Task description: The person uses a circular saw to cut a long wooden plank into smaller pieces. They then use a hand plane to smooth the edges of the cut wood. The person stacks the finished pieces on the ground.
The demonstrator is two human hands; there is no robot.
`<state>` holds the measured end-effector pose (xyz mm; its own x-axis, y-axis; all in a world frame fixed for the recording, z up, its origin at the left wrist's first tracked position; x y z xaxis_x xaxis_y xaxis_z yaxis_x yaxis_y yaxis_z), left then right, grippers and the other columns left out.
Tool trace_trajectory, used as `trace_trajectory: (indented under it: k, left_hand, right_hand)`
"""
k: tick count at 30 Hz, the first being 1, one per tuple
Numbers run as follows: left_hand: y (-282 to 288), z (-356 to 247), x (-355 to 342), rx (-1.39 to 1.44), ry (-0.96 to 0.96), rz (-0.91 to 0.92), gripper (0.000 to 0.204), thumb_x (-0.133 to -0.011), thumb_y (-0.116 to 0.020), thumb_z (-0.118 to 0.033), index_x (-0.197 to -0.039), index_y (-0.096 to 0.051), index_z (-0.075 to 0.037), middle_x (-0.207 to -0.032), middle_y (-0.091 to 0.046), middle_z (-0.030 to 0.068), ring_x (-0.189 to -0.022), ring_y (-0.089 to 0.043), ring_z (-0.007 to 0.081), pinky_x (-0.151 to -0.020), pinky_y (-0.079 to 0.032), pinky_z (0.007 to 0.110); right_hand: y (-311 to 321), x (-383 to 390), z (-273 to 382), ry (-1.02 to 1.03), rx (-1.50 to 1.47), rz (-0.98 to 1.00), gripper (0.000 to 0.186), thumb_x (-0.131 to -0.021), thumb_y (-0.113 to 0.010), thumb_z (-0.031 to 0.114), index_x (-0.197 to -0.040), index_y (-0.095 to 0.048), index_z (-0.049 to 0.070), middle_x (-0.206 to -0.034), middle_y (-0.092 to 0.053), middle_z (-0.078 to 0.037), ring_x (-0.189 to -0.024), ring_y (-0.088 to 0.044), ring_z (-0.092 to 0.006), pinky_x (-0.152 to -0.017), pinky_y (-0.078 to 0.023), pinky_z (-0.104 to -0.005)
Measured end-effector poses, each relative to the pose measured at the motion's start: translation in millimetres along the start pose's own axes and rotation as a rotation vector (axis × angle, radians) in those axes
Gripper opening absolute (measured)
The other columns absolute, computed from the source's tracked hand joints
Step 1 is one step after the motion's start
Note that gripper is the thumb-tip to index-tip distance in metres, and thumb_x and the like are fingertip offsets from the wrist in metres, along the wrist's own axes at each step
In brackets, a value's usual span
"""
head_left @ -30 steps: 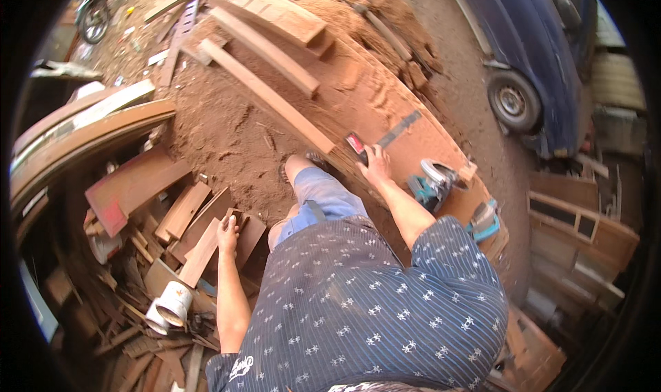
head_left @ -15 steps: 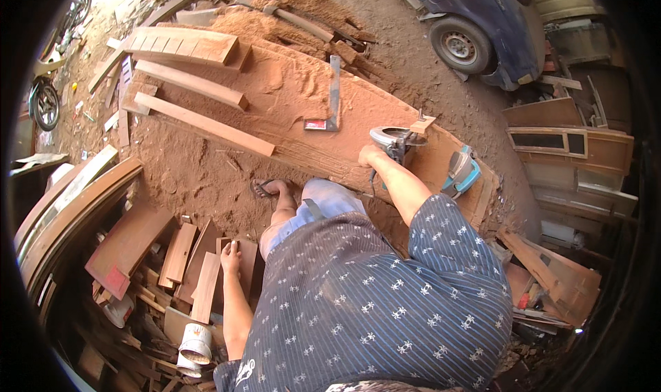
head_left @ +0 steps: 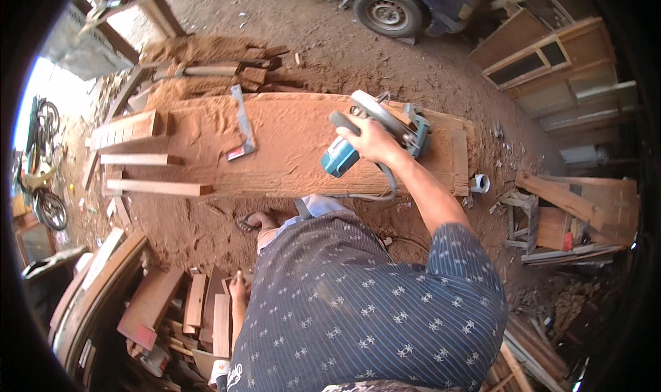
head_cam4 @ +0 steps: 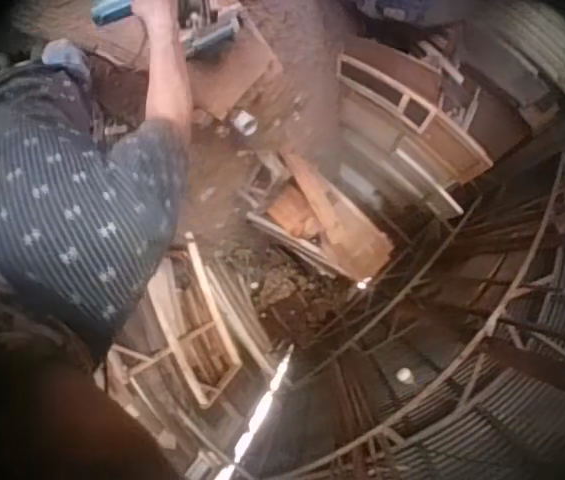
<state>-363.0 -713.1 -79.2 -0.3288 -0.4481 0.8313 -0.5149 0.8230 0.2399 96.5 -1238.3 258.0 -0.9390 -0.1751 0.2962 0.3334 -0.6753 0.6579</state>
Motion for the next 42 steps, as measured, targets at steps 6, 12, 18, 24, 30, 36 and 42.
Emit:
trace_trajectory:
  k: [6,12,18,24,30,36,42]
  left_hand:
    - [-63.6,20.2,2.8,-0.323,-0.207,0.145,0.056,-0.093,-0.073,-0.048,-0.124,-0.064,-0.002,-0.090,-0.065,0.0044,-0.065,-0.058,0.0150,-0.054,-0.047,0.028]
    - [-110.9,-31.5,11.1,-0.168,0.008,0.116,0.073,-0.093,-0.072,-0.050,-0.140,-0.053,0.001,-0.109,-0.067,0.0086,-0.074,-0.065,0.0177,-0.061,-0.055,0.031]
    - [-127.9,-98.7,30.3,-0.157,-0.150,0.044,0.065,-0.095,-0.071,-0.047,-0.141,-0.054,-0.004,-0.113,-0.066,0.0088,-0.076,-0.065,0.0153,-0.056,-0.049,0.026]
    - [-81.3,-35.9,64.5,-0.083,-0.034,0.069,0.057,-0.096,-0.071,-0.045,-0.137,-0.058,-0.009,-0.116,-0.066,0.0045,-0.085,-0.063,0.0135,-0.067,-0.052,0.028]
    - [-87.0,34.7,97.8,-0.338,0.074,0.102,0.061,-0.095,-0.069,-0.047,-0.133,-0.062,0.001,-0.107,-0.070,0.0087,-0.084,-0.066,0.0192,-0.071,-0.054,0.034]
    - [-123.4,16.2,131.3,-0.235,0.032,-0.005,0.062,-0.095,-0.070,-0.047,-0.134,-0.063,0.000,-0.108,-0.072,0.0086,-0.080,-0.065,0.0163,-0.065,-0.053,0.032]
    - [-133.6,-41.1,131.7,-0.210,-0.084,-0.080,0.064,-0.094,-0.070,-0.049,-0.136,-0.062,-0.001,-0.119,-0.071,0.0122,-0.088,-0.067,0.0184,-0.070,-0.055,0.033]
  right_hand:
    - [128.8,107.8,-42.6,-0.252,-0.302,-0.158,0.065,-0.099,-0.065,0.037,-0.150,-0.047,0.002,-0.079,-0.067,-0.009,-0.055,-0.062,-0.0105,-0.049,-0.051,-0.0276]
    - [177.4,142.8,-148.8,-0.345,0.396,-0.038,0.064,-0.093,-0.065,0.039,-0.146,-0.051,0.005,-0.119,-0.068,-0.029,-0.115,-0.066,-0.0408,-0.099,-0.052,-0.0470]
    - [116.7,141.2,-356.2,-0.567,0.873,0.412,0.045,-0.091,-0.065,0.030,-0.132,-0.065,0.011,-0.122,-0.069,-0.022,-0.114,-0.067,-0.0383,-0.095,-0.056,-0.0492]
    - [38.6,147.3,-440.2,-0.678,0.848,0.389,0.028,-0.092,-0.056,0.011,-0.111,-0.075,0.004,-0.120,-0.071,-0.022,-0.114,-0.069,-0.0362,-0.092,-0.058,-0.0467]
    - [41.4,154.8,-439.2,-0.588,0.863,0.441,0.026,-0.090,-0.058,0.015,-0.106,-0.076,0.004,-0.117,-0.071,-0.023,-0.108,-0.070,-0.0379,-0.092,-0.058,-0.0472]
    - [33.6,110.3,-344.0,-0.459,0.503,0.045,0.038,-0.096,-0.058,0.024,-0.120,-0.067,-0.004,-0.123,-0.067,-0.027,-0.116,-0.066,-0.0394,-0.101,-0.050,-0.0493]
    - [42.4,37.7,-347.5,-0.349,-0.408,-0.492,0.058,-0.096,-0.071,0.026,-0.135,-0.052,-0.012,-0.124,-0.067,-0.020,-0.107,-0.067,-0.0268,-0.093,-0.054,-0.0385]
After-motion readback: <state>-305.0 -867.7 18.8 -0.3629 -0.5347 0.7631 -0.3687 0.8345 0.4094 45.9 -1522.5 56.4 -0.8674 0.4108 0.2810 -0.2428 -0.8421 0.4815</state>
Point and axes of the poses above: each hand's wrist, its own x-axis away from the middle knuckle, its own y-axis out of the back of the hand, z = x × y, the point moved 7 cm from there along -x, towards the middle knuckle
